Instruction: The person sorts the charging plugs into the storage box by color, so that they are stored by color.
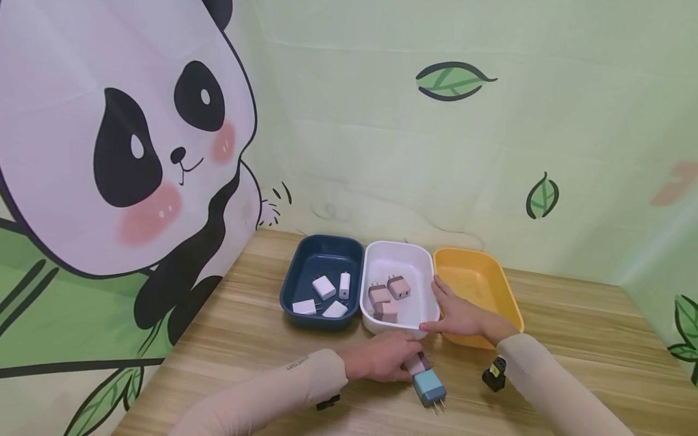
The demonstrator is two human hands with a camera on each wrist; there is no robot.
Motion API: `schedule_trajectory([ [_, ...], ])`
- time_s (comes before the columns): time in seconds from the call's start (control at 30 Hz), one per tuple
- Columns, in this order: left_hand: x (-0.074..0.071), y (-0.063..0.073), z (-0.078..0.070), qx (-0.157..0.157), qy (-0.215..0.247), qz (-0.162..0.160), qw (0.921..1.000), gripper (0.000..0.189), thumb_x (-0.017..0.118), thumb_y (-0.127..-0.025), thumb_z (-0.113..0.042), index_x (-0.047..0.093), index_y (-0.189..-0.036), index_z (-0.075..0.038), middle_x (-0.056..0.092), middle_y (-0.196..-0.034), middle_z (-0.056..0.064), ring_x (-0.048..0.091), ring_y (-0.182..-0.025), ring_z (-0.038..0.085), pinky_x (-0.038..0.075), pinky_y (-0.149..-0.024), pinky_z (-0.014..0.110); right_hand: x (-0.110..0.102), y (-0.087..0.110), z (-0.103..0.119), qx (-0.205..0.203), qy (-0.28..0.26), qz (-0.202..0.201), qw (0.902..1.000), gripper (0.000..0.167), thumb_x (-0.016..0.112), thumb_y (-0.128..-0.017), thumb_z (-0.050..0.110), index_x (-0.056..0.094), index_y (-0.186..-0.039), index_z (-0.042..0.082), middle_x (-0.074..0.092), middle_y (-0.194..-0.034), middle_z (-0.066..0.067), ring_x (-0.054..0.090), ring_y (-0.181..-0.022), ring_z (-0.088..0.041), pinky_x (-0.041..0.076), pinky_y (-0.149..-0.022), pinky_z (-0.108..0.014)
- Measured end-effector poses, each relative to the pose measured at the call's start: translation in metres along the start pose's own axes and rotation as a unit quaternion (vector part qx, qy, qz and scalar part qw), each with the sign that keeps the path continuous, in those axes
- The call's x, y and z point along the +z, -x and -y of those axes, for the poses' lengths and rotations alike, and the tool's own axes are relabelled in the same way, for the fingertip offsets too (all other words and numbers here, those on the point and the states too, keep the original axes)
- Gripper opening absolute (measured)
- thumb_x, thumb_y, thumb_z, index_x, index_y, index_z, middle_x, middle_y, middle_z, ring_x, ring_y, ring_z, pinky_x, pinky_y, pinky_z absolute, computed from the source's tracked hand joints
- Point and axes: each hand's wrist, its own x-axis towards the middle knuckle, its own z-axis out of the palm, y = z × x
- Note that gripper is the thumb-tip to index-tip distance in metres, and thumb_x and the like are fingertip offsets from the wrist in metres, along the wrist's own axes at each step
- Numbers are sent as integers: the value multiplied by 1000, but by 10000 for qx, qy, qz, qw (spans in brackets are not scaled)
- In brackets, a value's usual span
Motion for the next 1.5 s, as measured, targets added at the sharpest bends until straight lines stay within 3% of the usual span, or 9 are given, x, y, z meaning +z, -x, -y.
schedule_trajectory([
  [0.23,-3,1,-1,-14,220,152,9996,40,73,-83,-30,59,-118,-15,58,-108,-6,51,-91,3,42,-80,17,-1,1,0,19,-7,40,10000,111,68,-79,56,5,-149,-3,-6,-155,-21,12,-139,-40,24,-107,-52],
  [0.43,-1,0,-2,-210,220,300,9991,50,76,-79,-37,58,-120,-16,57,-112,-6,50,-95,5,41,-84,21,-1,1,-1,26,40,49,10000,112,67,-79,57,5,-149,-3,-6,-155,-21,12,-139,-40,24,-107,-51],
  [0.8,-5,3,-4,-126,-68,281,9995,44,79,-76,-27,61,-115,-17,60,-110,-5,53,-94,6,40,-81,24,-1,0,-1,-52,60,20,10000,114,67,-77,59,6,-149,-3,-4,-155,-22,14,-139,-40,26,-107,-51],
  [1.1,-3,4,-4,-227,-193,323,9990,43,76,-78,-35,62,-115,-19,59,-110,-5,52,-97,7,39,-86,28,-1,1,1,-71,-17,15,10000,111,68,-78,55,6,-149,-4,-5,-155,-22,13,-139,-40,24,-107,-51],
  [1.5,-11,11,1,-15,499,26,9987,40,75,-79,-29,61,-114,-16,54,-102,-7,48,-84,3,40,-72,16,-3,2,3,-54,54,20,10000,110,68,-80,54,6,-148,-6,-5,-154,-23,13,-138,-42,24,-107,-52],
])
